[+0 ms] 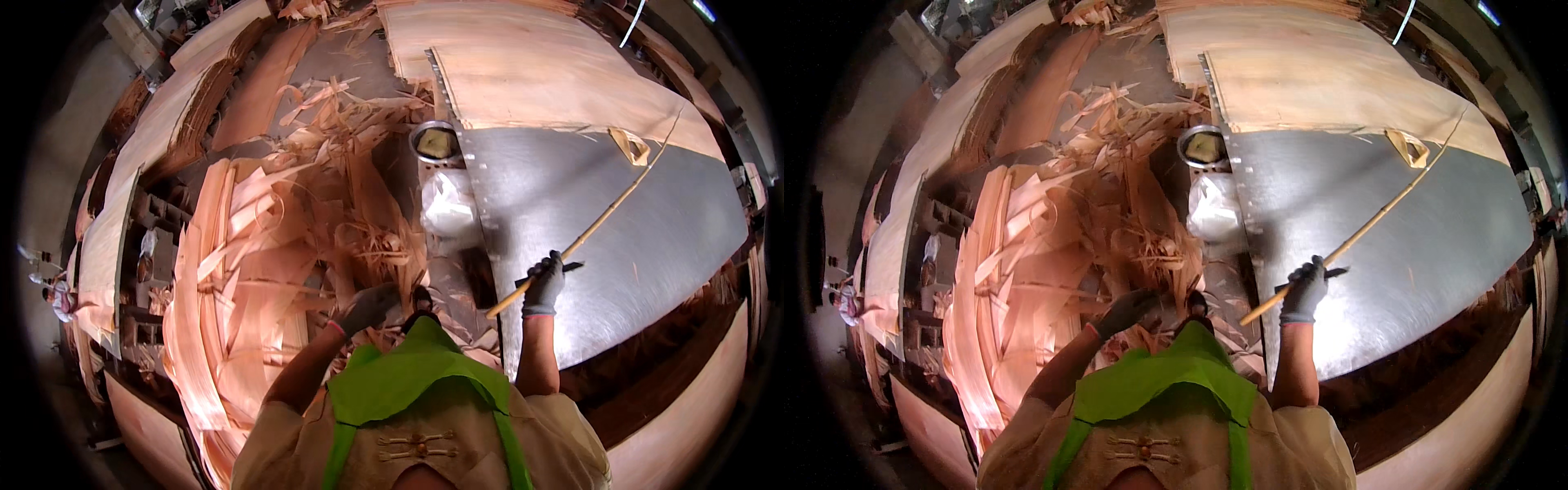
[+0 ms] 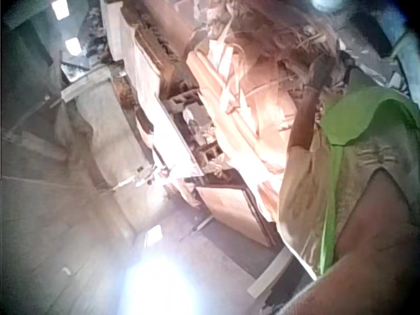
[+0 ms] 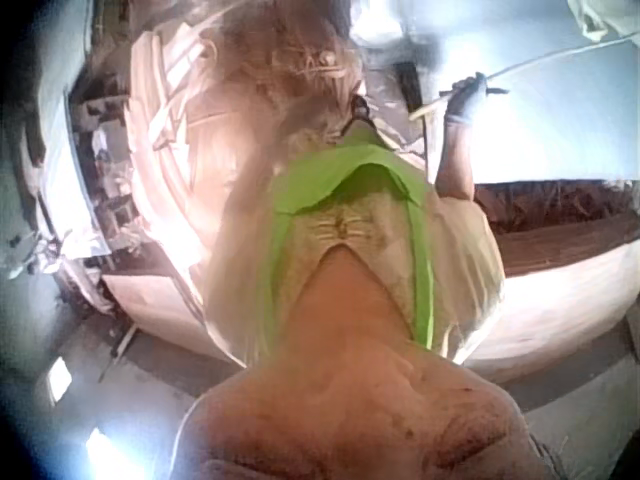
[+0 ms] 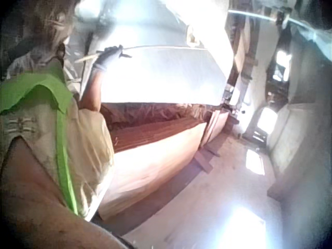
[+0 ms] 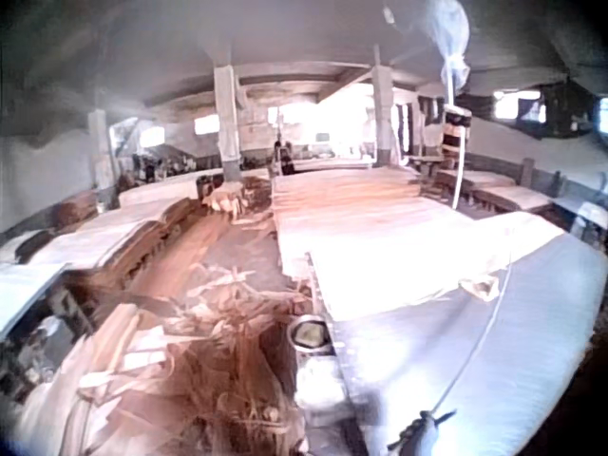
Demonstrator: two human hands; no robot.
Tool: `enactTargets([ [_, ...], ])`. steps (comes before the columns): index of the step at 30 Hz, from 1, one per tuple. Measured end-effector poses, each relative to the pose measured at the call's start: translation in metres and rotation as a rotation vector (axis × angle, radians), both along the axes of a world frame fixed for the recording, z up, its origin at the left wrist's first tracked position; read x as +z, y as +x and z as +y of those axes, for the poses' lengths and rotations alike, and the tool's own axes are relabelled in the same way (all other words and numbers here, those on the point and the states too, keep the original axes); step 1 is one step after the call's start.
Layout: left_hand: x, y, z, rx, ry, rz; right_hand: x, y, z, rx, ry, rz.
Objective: The person processes wood veneer sheets by using a utility knife to cut and trim edges, measuring with a ruler, applying adhesive or tape to join pieces, and moving the large sheets across a workshop table.
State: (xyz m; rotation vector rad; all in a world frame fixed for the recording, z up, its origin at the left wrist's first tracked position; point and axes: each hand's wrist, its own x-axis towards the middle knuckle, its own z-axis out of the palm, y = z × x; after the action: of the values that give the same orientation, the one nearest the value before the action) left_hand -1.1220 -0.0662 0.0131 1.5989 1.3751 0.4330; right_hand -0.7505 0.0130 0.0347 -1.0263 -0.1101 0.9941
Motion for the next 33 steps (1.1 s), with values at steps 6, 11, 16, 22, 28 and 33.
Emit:
enactTargets([
  [6, 0.076, 0.068, 0.149, -0.168, -0.067, -0.494, -0.005, -0.093, 0.081, 0.251, -0.014, -0.063],
  [11, 0.081, 0.042, 0.239, -0.356, 0.011, -0.019, 0.011, -0.131, 0.116, 0.681, -0.082, -0.356],
  [16, 0.087, -0.024, 0.324, -0.294, 0.006, 0.126, 0.000, -0.126, 0.208, 0.521, -0.229, -0.206],
  [22, 0.075, -0.112, 0.459, -0.280, 0.243, -0.013, -0.028, -0.138, 0.352, 0.320, -0.143, -0.228],
  [28, 0.072, -0.182, 0.554, -0.376, 0.239, -0.039, -0.047, -0.150, 0.429, 0.111, -0.460, -0.199],
  [33, 0.059, -0.219, 0.614, -0.371, 0.135, -0.031, -0.032, -0.169, 0.460, -0.075, -0.624, -0.244],
])
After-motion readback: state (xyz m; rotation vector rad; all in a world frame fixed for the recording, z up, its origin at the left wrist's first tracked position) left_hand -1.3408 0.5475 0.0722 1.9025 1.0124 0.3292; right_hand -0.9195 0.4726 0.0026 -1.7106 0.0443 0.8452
